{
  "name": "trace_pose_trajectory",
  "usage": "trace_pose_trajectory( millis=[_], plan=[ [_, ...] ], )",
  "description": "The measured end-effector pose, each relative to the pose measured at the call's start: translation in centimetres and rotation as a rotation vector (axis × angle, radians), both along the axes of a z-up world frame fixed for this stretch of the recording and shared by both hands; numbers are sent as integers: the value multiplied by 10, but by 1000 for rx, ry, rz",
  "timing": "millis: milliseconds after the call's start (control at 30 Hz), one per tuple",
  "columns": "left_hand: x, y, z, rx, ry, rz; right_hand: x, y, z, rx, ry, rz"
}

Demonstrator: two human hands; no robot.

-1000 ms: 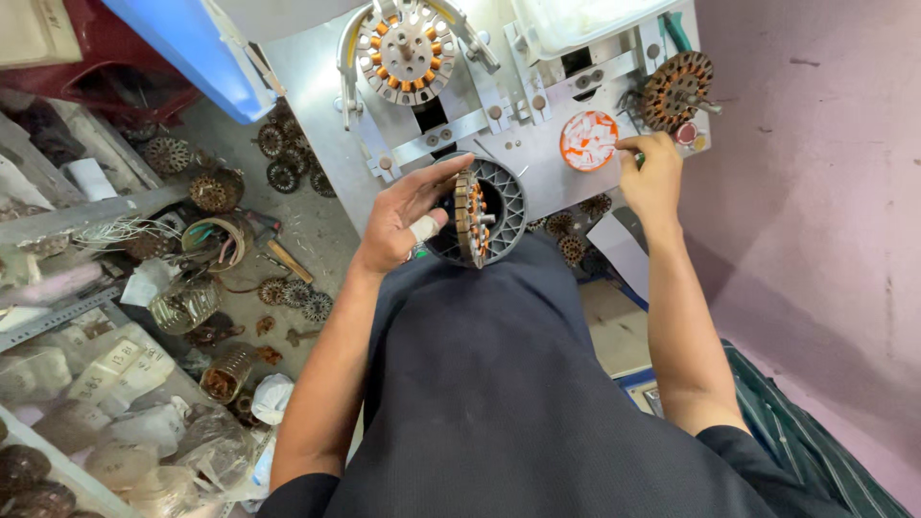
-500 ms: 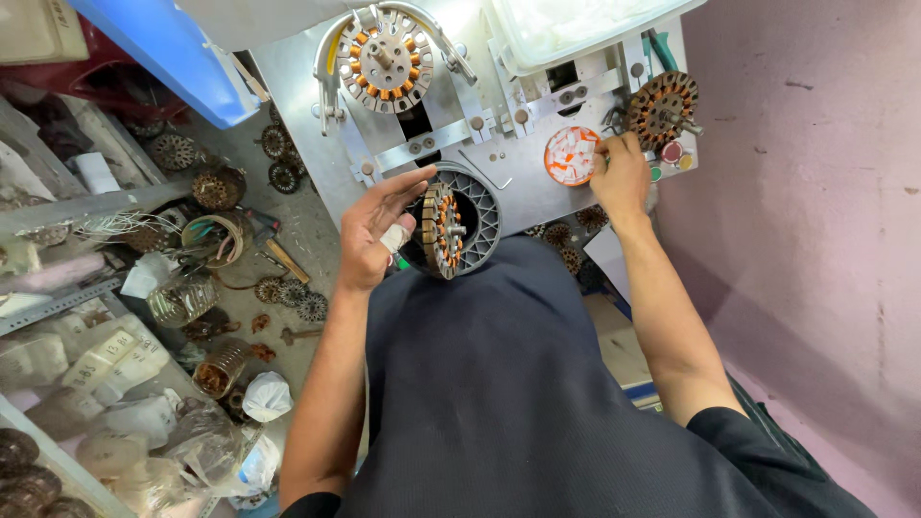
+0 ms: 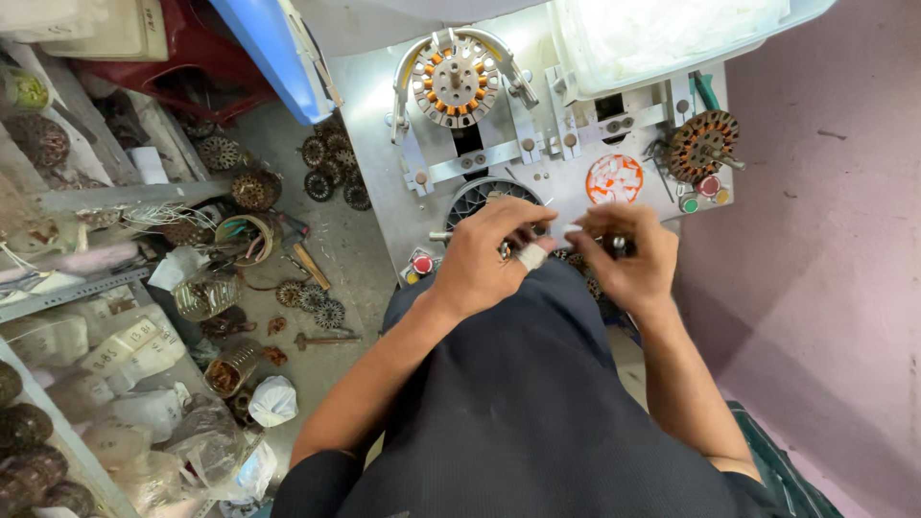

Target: The person uses a small hand tool to manipulate wires on a motor stator while it is held in a winding machine, checking and adjusting the copper coils.

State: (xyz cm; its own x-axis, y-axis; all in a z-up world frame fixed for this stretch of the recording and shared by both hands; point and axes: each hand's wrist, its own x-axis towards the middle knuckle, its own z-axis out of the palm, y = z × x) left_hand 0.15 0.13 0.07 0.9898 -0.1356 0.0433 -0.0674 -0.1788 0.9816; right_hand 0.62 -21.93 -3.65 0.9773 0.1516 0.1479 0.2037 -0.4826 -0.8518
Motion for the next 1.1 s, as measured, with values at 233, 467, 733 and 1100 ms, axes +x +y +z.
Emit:
trace_pose_trajectory(
  millis=[233, 467, 733, 1100],
  plan=[
    [-6, 30, -2, -43, -188, -71, -8, 49, 53, 50, -117, 144],
    [-23, 51, -11, -76, -179, -131, -31, 80, 47, 1, -34, 94],
    [-35, 58, -28, -94, -97, -153, -57, 98, 28, -37, 69, 62],
    [3, 76, -68, -313, -41, -180, -42, 98, 20, -110, 111, -119]
  ],
)
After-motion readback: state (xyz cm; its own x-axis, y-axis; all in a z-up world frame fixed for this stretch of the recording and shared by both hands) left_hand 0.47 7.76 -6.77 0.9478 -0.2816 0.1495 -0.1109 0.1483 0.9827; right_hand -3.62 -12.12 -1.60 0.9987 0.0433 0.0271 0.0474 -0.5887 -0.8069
